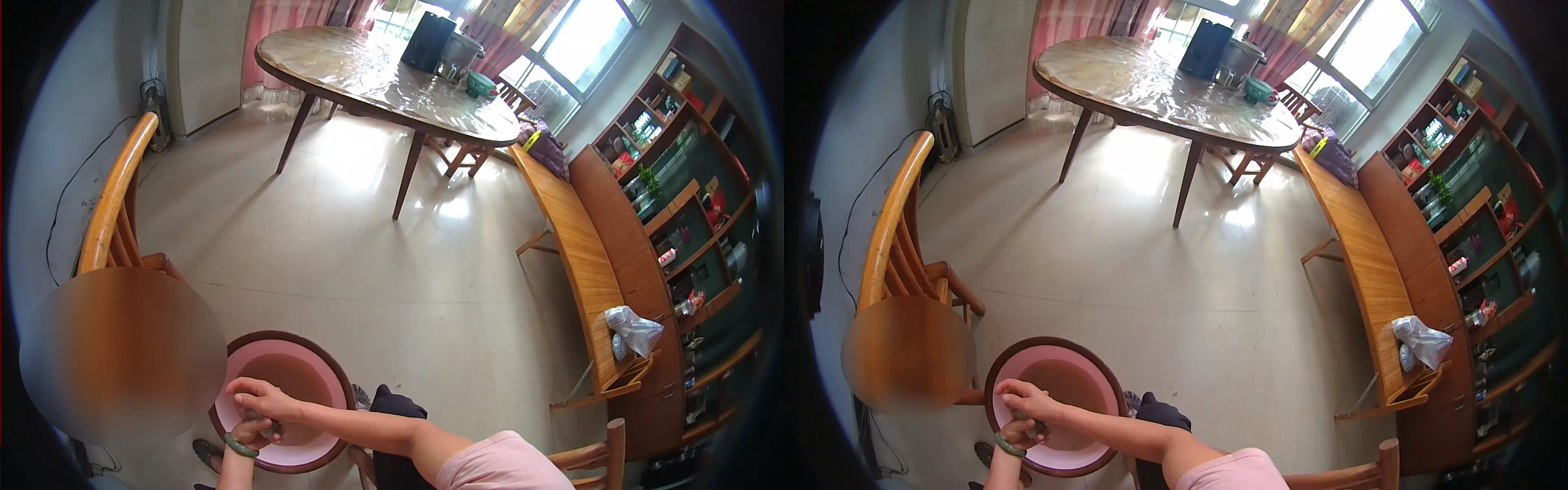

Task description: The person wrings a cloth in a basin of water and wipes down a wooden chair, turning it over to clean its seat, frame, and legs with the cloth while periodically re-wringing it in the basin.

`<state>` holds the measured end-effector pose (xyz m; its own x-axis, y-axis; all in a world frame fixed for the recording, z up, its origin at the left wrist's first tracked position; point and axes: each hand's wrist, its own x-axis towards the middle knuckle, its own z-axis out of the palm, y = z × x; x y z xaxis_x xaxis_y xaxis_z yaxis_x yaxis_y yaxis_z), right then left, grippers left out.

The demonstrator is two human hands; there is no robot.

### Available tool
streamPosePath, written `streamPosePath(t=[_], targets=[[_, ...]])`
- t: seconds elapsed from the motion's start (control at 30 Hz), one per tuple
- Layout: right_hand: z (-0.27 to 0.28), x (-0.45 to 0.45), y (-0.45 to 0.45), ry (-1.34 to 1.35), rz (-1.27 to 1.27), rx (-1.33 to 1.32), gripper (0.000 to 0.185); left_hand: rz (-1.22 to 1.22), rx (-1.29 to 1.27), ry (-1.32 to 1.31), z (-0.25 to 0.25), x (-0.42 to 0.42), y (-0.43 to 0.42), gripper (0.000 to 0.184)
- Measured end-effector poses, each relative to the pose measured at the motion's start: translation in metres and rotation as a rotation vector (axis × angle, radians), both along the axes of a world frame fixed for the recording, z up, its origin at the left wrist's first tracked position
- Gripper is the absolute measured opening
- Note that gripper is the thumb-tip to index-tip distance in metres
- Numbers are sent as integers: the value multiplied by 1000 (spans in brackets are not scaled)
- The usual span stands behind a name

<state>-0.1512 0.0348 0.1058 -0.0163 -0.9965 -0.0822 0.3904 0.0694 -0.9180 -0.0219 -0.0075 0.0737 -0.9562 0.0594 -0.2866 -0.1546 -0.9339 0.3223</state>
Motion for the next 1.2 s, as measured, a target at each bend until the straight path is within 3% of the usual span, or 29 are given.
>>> streamPosePath(t=[0.17, 0.33, 0.4, 0.43, 0.5, 0.57, 0.63, 0.7, 0.73, 0.8, 0.9, 1.0, 1.07, 1.13, 1.2], targets=[[0, -2, 4, -223, -8, 165, 13, -123, -222, -346, -6, -7, 5, 13], [-33, 3, -2, -104, -148, 269, 17, -78, -284, -569, -17, -15, 20, 14], [-56, 11, -5, 121, -272, 296, 18, 52, -468, -711, -14, -22, 31, 21], [-59, 13, -5, 234, -334, 291, 15, -49, -596, -822, -7, -29, 32, 22], [-72, 12, -5, 298, -344, 274, 8, -141, -761, -928, -102, -18, 43, 16], [-74, 18, -6, 78, -391, 427, 7, 46, -1189, -850, -87, -18, 49, 16], [-77, 19, -5, 265, -435, 438, 11, 212, -1542, -812, -71, -24, 56, 18], [-84, 21, -7, 325, -458, 483, 13, 77, -1692, -795, -50, -29, 43, 25], [-80, 20, -7, 288, -466, 526, 13, -3, -1649, -760, -68, -25, 42, 30], [-76, 20, -16, 315, -488, 611, 12, -85, -1548, -953, -90, -24, 44, 28], [-67, 16, -17, -69, -504, 710, 9, -69, -1467, -1006, -33, -26, 35, 29], [-49, 2, -12, -348, -432, 687, 13, -8, -1418, -986, -20, -24, 32, 42], [-49, -21, -8, -289, -368, 725, 22, 231, -1228, -862, -31, -20, 29, 59], [-34, -35, -6, -269, -73, 790, 32, 338, -1149, -780, -44, -9, 23, 75], [-10, -32, -3, -107, 17, 817, 36, 484, -1292, -592, -33, 7, 14, 82]])
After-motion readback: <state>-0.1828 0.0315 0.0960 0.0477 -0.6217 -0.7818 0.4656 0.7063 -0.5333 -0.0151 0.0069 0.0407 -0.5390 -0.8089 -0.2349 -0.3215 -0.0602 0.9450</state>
